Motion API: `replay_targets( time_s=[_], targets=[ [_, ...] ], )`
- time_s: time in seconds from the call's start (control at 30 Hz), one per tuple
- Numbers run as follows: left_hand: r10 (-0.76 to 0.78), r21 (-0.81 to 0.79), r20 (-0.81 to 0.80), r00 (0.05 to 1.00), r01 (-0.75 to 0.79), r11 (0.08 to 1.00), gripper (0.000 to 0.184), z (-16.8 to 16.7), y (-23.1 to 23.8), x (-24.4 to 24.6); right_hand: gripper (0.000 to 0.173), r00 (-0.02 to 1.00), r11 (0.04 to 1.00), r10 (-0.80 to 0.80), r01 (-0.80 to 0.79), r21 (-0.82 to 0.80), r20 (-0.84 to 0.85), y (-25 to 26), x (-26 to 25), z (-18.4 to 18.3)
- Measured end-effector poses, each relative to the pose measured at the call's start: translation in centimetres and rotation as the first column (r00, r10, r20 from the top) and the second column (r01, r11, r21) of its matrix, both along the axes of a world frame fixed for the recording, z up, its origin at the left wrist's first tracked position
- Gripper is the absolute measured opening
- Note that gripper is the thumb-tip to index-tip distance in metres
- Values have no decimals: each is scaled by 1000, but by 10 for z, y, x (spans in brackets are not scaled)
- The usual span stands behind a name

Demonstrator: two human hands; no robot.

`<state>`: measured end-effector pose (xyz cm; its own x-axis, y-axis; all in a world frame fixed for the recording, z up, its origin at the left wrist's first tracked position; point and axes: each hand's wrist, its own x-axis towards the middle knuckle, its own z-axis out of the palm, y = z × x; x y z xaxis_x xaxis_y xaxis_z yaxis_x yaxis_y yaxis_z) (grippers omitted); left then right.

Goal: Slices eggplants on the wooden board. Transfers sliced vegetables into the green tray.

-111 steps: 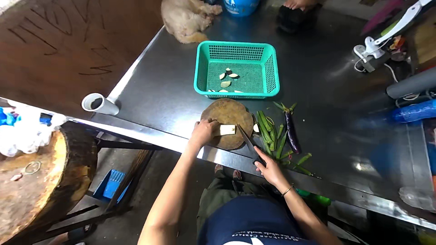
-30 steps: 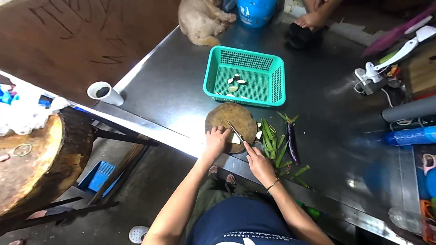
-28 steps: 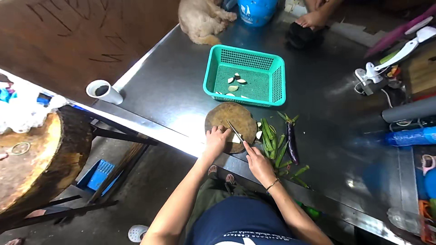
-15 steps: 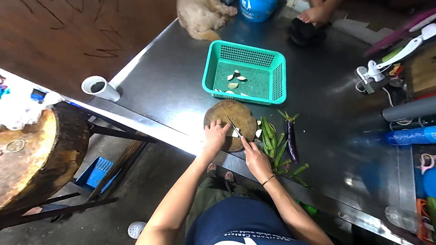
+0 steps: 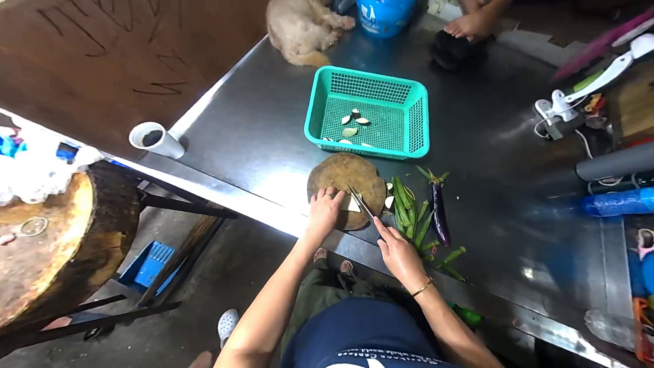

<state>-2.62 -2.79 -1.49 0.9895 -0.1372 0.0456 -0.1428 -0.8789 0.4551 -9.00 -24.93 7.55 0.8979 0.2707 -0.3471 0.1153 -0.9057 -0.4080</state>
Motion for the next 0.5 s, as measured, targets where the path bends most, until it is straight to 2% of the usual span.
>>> replay_targets(
  time_s=[0.1, 0.23, 0.4, 0.5],
  targets=[
    [18, -2, 8, 1000, -18, 1000, 28, -1, -4, -2, 59, 998, 996, 49, -52, -78, -38, 15, 11, 4],
    [7, 11, 8, 1000, -7, 1000, 25, 2, -2, -2, 60, 997, 989, 79, -80, -122, -17, 25, 12, -8],
    [31, -32, 49, 998, -29, 999, 24, 0, -1, -3, 60, 995, 992, 68, -59, -109, 79, -2, -17, -45],
    [110, -83, 56, 992, -105, 991, 26, -7, 1, -5, 60, 999, 993, 35, -36, -108, -7, -6, -17, -37]
  ],
)
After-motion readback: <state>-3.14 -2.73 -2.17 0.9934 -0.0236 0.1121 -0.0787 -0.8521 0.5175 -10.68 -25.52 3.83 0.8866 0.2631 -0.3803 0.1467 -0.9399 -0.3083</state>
